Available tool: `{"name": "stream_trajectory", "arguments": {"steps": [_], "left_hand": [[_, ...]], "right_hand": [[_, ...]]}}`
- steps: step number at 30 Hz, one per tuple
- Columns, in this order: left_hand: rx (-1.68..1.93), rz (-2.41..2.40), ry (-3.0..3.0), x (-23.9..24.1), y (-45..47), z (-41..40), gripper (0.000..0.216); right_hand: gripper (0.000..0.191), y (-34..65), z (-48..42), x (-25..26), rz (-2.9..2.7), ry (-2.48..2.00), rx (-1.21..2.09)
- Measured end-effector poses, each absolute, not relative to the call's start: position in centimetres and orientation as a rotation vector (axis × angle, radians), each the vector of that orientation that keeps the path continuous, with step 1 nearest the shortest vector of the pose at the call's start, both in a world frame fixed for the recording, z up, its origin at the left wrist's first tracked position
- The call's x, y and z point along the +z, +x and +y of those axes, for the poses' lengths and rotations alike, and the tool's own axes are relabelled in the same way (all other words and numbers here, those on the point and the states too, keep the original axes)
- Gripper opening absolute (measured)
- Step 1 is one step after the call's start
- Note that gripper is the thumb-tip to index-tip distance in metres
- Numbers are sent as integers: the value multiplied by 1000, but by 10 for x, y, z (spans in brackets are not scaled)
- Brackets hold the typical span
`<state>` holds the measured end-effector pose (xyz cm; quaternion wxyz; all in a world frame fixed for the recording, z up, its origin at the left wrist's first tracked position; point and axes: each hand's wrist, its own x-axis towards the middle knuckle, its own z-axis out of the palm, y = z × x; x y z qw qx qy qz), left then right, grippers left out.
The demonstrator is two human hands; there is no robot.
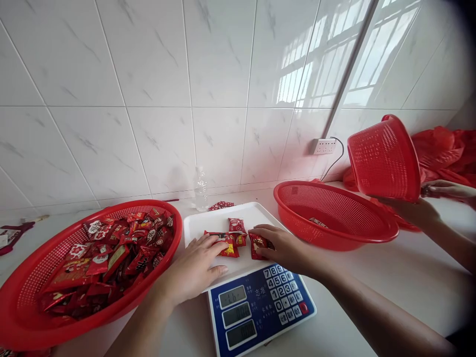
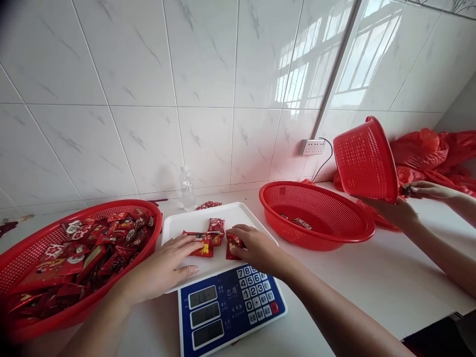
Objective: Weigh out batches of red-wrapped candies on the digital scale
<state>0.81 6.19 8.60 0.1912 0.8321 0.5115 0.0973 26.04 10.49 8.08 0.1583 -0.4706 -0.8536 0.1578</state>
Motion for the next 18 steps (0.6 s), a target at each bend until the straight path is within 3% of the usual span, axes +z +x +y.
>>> {"name": "stream_trajectory", "arguments": {"steps": [12, 18], "left_hand": [[542, 1317, 2306, 90, 11, 61, 24], [553, 1327, 2371, 88, 9, 63, 25]], "right_hand": [[50, 263, 94, 83, -2420, -1358, 413], [46, 282, 96, 85, -2470, -1502, 464]]}}
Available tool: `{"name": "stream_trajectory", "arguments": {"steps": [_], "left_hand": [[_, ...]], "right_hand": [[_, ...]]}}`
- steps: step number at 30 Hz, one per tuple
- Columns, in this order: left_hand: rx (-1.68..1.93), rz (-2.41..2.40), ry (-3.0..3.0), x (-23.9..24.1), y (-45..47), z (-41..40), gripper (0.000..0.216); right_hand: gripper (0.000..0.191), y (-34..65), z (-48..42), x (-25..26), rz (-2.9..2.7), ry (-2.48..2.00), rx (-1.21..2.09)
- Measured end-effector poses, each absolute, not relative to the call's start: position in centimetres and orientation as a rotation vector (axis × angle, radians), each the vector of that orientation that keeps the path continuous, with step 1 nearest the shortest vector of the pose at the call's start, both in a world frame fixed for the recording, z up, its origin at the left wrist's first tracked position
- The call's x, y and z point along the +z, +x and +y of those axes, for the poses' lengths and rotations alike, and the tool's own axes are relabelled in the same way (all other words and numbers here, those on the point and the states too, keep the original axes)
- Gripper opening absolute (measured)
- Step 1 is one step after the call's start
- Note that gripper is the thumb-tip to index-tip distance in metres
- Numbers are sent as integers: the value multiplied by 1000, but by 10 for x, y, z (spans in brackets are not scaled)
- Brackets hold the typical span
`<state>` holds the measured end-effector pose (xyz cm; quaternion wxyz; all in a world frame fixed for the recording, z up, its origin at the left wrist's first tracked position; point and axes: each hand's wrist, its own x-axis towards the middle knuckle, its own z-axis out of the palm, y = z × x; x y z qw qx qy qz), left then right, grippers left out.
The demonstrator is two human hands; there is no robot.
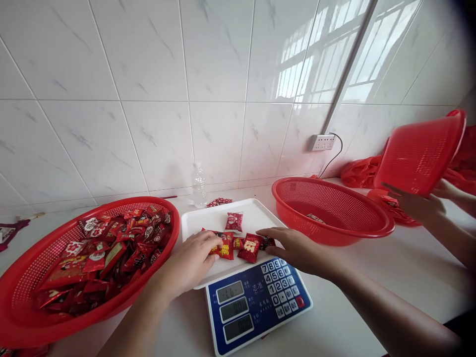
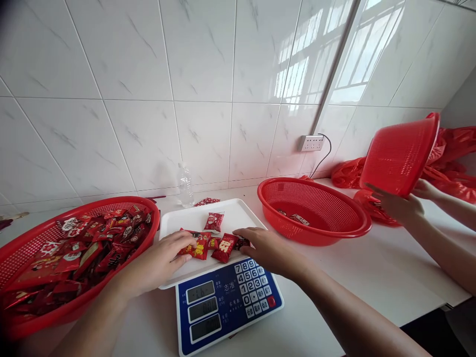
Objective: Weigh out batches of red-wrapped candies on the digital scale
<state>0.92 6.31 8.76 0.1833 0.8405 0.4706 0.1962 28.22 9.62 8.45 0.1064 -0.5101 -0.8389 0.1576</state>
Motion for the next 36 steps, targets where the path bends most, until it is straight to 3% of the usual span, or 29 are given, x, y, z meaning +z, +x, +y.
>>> {"name": "stream_trajectory", "arguments": {"steps": [5, 21, 30, 36], "left_hand": [[535, 1355, 2373, 88, 10, 63, 25], [594, 1311, 2438, 83, 11, 69, 32], [559, 1433, 2449, 81, 12, 75, 38], [650, 1408, 2471, 74, 11, 79, 44]], "right_hand": [[40, 277, 110, 81, -2363, -1586, 378], [60, 252, 104, 85, -2530, -1306, 619], [36, 237, 107, 83, -2578, -1168, 538], [45, 245, 114, 83, -2554, -1241, 529]]}}
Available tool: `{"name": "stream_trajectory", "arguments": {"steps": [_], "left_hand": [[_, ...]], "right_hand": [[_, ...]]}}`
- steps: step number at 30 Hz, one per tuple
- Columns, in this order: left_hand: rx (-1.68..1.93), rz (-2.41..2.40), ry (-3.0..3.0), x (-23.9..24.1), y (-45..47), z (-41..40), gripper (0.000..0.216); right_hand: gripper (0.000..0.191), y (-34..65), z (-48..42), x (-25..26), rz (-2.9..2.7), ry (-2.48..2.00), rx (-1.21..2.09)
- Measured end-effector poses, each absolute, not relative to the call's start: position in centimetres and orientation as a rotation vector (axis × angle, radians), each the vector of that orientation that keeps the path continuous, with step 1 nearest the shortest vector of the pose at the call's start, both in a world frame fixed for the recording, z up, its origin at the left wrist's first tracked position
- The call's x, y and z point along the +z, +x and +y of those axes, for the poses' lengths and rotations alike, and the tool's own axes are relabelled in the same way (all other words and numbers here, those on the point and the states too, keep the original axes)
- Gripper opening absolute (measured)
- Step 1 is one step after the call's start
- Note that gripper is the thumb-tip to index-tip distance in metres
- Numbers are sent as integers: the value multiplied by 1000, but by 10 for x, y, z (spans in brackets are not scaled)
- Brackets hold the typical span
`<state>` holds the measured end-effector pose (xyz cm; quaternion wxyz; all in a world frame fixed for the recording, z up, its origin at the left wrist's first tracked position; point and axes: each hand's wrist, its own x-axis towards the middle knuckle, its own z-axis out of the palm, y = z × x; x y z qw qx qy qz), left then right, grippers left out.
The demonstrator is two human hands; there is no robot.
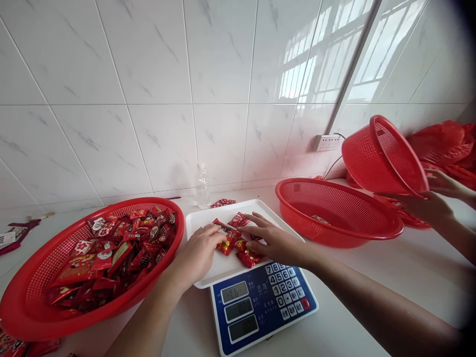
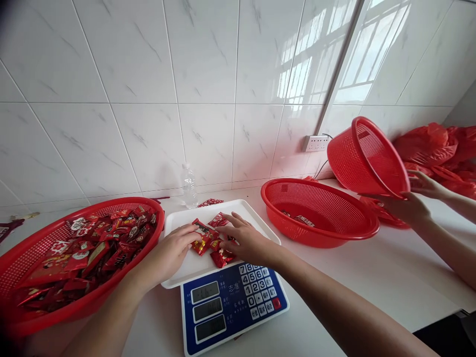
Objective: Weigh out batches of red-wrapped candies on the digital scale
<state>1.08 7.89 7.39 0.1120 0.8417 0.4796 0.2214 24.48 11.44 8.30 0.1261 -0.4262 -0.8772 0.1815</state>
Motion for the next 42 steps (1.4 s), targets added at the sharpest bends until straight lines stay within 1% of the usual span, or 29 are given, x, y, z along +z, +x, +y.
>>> {"name": "stream_trajectory", "arguments": {"steps": [2, 6, 9, 12, 14, 16, 18, 20, 23, 28, 32, 34, 37, 38, 39, 42], "left_hand": [[687, 1396, 2470, 72, 11, 80, 43], [736, 1334, 2478, 72, 13, 80, 39], [708, 1331, 2487, 73, 13, 78, 38], [626, 1370, 2476, 71, 13, 78, 44], [565, 1382, 2476, 70, 13, 77, 49], [519, 1359, 2498, 69, 15, 77, 50], [510, 1304, 2532, 71, 17, 77, 50], [538, 1238, 2557, 75, 18, 76, 52], [574, 1171, 2553, 80, 20, 75, 52], [561, 1161, 2515, 81, 19, 74, 40], [535, 1169, 2496, 78, 17, 74, 32], [498, 1201, 2492, 77, 16, 74, 30], [430, 1283, 2481, 77, 15, 75, 33], [419, 1300, 2478, 77, 14, 75, 32], [416, 1304, 2478, 78, 14, 75, 30], [435, 1263, 2500, 81, 12, 75, 24]], "right_hand": [[49, 246, 121, 82, -2527, -1310, 509], [48, 244, 133, 78, -2515, -1350, 497], [50, 243, 131, 79, -2529, -1345, 509], [57, 245, 121, 84, -2556, -1318, 546], [66, 248, 115, 87, -2587, -1302, 607], [74, 251, 112, 88, -2604, -1296, 673], [76, 254, 114, 87, -2596, -1292, 693], [72, 256, 119, 82, -2579, -1284, 662], [62, 255, 129, 73, -2547, -1285, 604], [50, 242, 136, 65, -2503, -1239, 543], [46, 243, 129, 76, -2521, -1180, 598], [55, 249, 123, 84, -2550, -1167, 662], [81, 255, 116, 92, -2641, -1187, 796], [86, 256, 115, 93, -2665, -1202, 837], [86, 256, 116, 93, -2675, -1218, 868], [79, 257, 125, 91, -2632, -1235, 910]]}}
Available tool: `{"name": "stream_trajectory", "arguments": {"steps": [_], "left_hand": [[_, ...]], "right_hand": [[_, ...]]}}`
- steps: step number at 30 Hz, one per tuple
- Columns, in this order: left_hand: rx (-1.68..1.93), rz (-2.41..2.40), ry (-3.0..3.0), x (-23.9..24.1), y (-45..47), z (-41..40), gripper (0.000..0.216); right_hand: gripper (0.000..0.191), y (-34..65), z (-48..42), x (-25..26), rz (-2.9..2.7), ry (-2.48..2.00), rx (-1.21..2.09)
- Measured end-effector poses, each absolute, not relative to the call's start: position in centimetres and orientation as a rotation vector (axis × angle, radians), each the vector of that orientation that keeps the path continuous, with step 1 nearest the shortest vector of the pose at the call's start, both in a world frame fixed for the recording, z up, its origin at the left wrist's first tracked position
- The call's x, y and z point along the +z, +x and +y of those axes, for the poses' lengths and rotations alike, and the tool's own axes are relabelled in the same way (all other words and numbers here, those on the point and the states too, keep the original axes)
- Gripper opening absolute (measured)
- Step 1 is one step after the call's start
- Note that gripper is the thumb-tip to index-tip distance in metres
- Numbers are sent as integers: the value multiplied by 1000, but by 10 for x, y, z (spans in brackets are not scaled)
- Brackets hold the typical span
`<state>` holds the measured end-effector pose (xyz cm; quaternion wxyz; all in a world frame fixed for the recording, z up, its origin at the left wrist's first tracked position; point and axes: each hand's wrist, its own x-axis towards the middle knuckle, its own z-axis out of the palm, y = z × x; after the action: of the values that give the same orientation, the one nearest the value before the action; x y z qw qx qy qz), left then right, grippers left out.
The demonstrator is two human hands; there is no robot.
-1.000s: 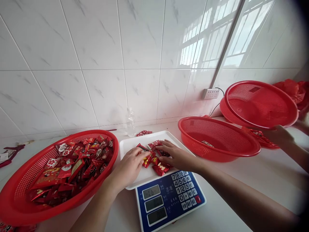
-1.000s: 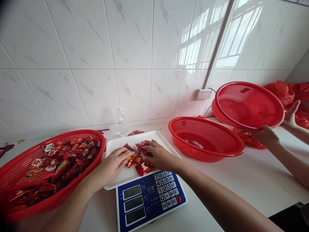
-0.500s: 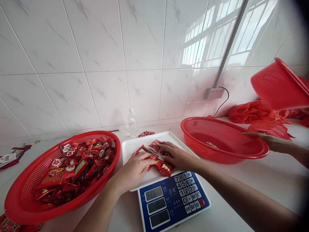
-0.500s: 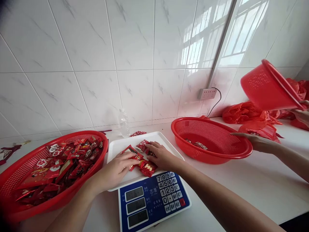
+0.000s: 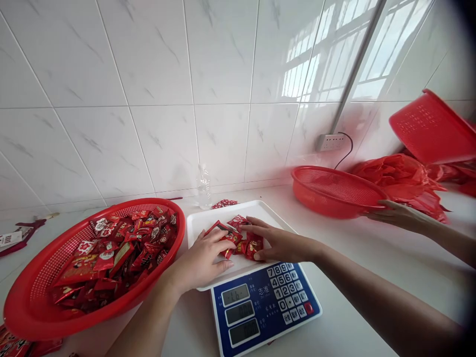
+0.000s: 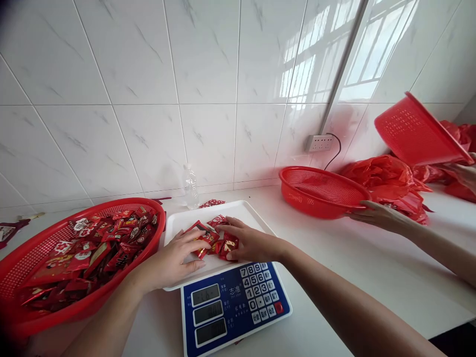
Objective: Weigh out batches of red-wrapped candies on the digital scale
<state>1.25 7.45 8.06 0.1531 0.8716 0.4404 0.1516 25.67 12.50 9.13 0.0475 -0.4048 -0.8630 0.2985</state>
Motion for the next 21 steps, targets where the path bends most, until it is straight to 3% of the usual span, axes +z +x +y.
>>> {"name": "stream_trajectory", "arguments": {"steps": [7, 11, 21], "left_hand": [[500, 1228, 2504, 80, 13, 75, 22], [620, 1321, 2366, 78, 15, 74, 28], [1195, 1352, 2064, 79, 4, 84, 43]], "right_hand": [[91, 247, 142, 90, -2660, -1169, 897], [93, 223, 136, 86, -2713, -1165, 702], [64, 197, 133, 67, -2716, -1046, 368]]}}
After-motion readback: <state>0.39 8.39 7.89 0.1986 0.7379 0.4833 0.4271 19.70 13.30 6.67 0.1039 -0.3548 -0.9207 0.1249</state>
